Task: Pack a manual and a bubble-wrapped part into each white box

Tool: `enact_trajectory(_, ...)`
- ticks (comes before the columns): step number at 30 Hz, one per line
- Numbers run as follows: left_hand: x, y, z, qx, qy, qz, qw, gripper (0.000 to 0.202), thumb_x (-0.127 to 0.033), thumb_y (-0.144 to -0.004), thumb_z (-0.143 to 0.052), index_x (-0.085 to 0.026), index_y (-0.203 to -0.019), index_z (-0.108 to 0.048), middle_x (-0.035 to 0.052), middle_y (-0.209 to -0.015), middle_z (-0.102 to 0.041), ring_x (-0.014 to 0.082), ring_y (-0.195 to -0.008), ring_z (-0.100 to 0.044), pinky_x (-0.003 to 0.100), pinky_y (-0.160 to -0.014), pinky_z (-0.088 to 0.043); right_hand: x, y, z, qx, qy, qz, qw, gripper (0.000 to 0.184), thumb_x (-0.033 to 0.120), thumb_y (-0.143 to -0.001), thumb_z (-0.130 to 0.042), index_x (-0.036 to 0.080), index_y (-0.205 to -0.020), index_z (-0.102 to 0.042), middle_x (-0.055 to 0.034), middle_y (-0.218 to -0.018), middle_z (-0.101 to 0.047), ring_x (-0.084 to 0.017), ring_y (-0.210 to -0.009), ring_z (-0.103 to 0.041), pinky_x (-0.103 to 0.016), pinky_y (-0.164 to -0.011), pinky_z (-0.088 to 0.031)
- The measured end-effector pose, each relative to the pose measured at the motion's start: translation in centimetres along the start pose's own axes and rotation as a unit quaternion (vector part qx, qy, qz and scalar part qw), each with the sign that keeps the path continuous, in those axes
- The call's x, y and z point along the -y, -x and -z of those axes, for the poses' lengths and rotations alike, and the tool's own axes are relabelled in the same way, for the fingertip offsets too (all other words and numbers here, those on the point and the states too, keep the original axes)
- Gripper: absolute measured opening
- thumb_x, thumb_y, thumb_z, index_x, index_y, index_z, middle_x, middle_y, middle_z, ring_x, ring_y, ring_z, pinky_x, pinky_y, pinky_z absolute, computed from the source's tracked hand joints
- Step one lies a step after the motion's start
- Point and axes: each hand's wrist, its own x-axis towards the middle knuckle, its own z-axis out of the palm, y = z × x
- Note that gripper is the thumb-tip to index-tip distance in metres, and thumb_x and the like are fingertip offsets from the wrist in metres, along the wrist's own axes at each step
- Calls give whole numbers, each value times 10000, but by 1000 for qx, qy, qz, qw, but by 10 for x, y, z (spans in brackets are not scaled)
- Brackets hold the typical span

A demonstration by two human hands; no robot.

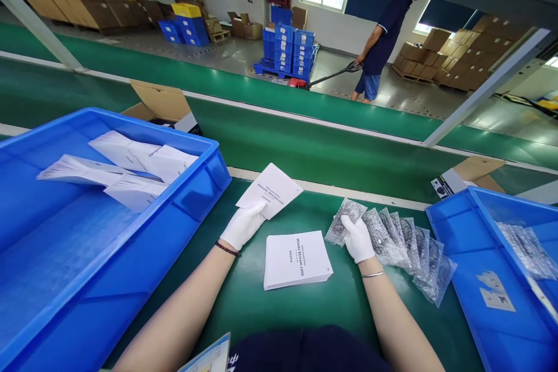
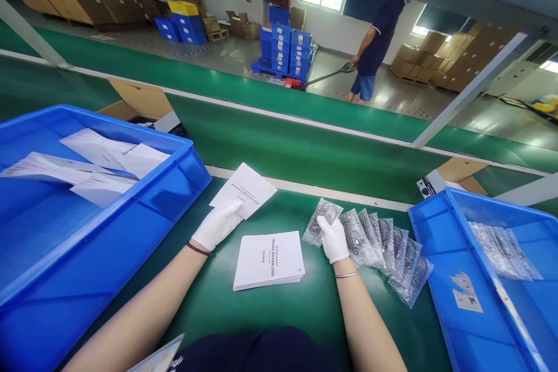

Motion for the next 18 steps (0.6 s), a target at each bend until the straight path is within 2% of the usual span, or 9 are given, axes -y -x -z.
enact_trajectory(3, -2, -1, 6, -1, -2, 11, 1000, 527, -300, -849, -729, -280, -1356, -588, 73, -1521, -503, 392, -1465, -359, 582, -1063, -514, 0, 0, -1, 16, -20, -22, 999, 480, 540, -634, -844, 208, -944, -690, -69, -916, -741, -279, -918, -671, -434, -893, -521)
enact_trajectory(5, -2, -1, 7, -13, -11, 25, 1000, 501, -333, -871, -702, -319, -1357, -579, 49, -1532, -491, 389, -1467, -358, 570, -1016, -549, 1, 0, -2, 25, -35, -36, 998, 499, 534, -615, -860, 204, -949, -691, -61, -906, -746, -272, -912, -679, -422, -878, -527)
enact_trajectory(9, -1, -2, 4, -65, -45, 45, 996, 500, -235, -843, -705, -305, -1325, -594, 59, -1510, -516, 318, -1418, -457, 459, -1051, -546, 2, 0, -2, 27, -44, -53, 997, 525, 534, -582, -883, 203, -946, -699, -59, -904, -752, -268, -906, -687, -404, -844, -535)
enact_trajectory(13, 0, -4, 5, -78, -41, 30, 996, 530, -143, -770, -724, -293, -1269, -627, 47, -1461, -567, 281, -1397, -488, 384, -1076, -528, 1, -1, -2, 30, -38, -57, 997, 537, 557, -569, -887, 205, -931, -706, -66, -903, -759, -267, -903, -686, -400, -842, -534)
enact_trajectory(18, 0, -6, 10, -51, -36, 20, 998, 542, -232, -752, -774, -316, -1266, -622, 45, -1458, -570, 327, -1411, -463, 470, -1069, -533, -3, -2, 1, 40, -18, -50, 998, 521, 558, -594, -869, 209, -944, -704, -70, -923, -760, -280, -909, -688, -424, -882, -530)
